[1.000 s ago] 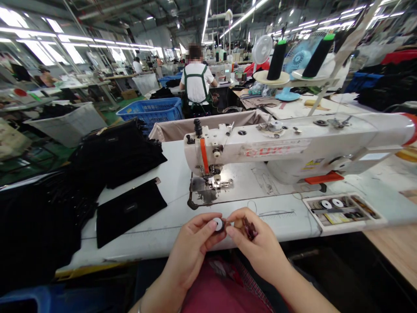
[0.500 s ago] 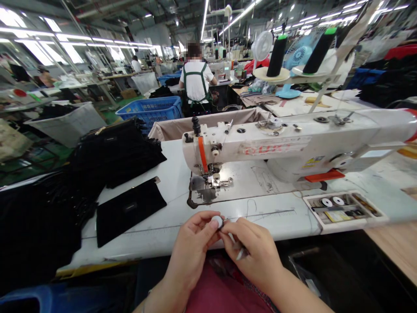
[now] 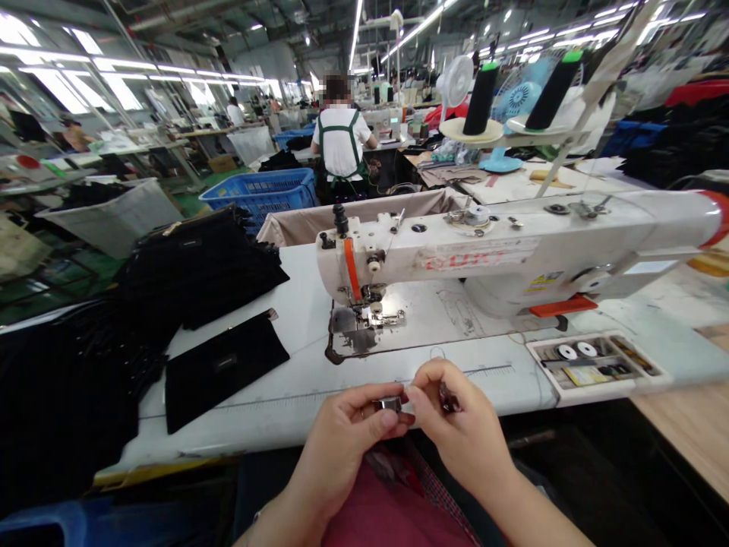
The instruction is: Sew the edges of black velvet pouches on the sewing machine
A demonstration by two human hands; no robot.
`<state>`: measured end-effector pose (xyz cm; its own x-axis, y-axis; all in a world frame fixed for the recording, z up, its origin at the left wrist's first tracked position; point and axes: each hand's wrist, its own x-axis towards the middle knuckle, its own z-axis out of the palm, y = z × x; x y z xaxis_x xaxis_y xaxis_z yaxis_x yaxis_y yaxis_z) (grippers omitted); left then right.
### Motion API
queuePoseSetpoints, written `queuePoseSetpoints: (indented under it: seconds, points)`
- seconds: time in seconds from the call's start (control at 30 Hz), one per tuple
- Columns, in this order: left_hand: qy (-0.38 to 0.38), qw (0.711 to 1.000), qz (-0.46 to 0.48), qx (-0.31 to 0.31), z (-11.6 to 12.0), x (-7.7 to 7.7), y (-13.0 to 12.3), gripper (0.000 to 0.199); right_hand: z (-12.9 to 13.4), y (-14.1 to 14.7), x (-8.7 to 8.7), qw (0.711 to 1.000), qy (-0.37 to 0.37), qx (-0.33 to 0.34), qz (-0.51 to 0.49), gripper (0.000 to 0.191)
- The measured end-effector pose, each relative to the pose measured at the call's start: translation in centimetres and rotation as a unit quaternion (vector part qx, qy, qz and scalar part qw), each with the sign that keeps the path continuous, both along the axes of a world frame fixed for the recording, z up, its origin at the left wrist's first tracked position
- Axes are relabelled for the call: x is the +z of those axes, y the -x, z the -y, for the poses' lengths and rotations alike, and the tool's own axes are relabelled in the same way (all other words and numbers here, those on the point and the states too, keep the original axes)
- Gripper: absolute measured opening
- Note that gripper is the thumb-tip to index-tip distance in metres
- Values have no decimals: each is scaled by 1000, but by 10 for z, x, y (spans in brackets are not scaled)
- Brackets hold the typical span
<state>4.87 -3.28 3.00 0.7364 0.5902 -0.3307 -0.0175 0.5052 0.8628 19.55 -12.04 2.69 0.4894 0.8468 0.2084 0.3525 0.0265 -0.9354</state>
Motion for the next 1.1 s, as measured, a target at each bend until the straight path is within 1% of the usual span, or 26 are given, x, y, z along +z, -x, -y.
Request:
queuePoseSetpoints:
  seconds: [0.07,0.13,0.27,0.33,0.43,0.57,0.7,0.77,0.83,0.87,0.93,0.97,1.0,1.07,1.1]
  points:
    - [-17,1000,-19,10,0,1,1,34,5,-6,0,1000,-16,17,-18,18]
    - [-33,999,-26,23,-1,4,2,32,12,-11,2,999,-10,37,-24,25]
    - [-66,997,-19,38,-1,8,3,32,23,-14,11,992,44,118,23,15]
    - [-79,996,-11,43,-2,9,2,31,25,-13,16,987,55,145,47,11]
    - [-86,996,1,38,-2,10,1,27,23,-11,19,987,58,137,62,10]
    - [-85,996,-4,17,0,11,2,27,19,-11,19,987,68,127,65,7]
    - [-111,994,-21,11,2,14,2,28,19,-12,18,988,63,108,86,6]
    - [-122,992,-22,10,2,15,2,27,20,-13,17,993,47,80,76,10]
    - [-125,992,-15,6,2,16,1,26,20,-12,15,996,46,61,38,11]
    - [-124,992,-11,3,2,16,2,27,19,-11,14,996,60,59,12,15]
    - [-122,993,-4,-3,1,15,3,29,16,-8,10,992,103,70,-37,32]
    - [-122,993,-5,-2,0,14,3,27,14,-6,7,988,121,80,-58,37]
    - [-124,992,-9,3,0,13,4,25,12,-4,5,985,129,87,-73,34]
    - [-138,990,-27,23,-1,12,5,20,9,-3,2,985,119,87,-85,16]
    - [-145,988,-35,35,-1,12,5,20,9,-3,1,987,109,84,-85,12]
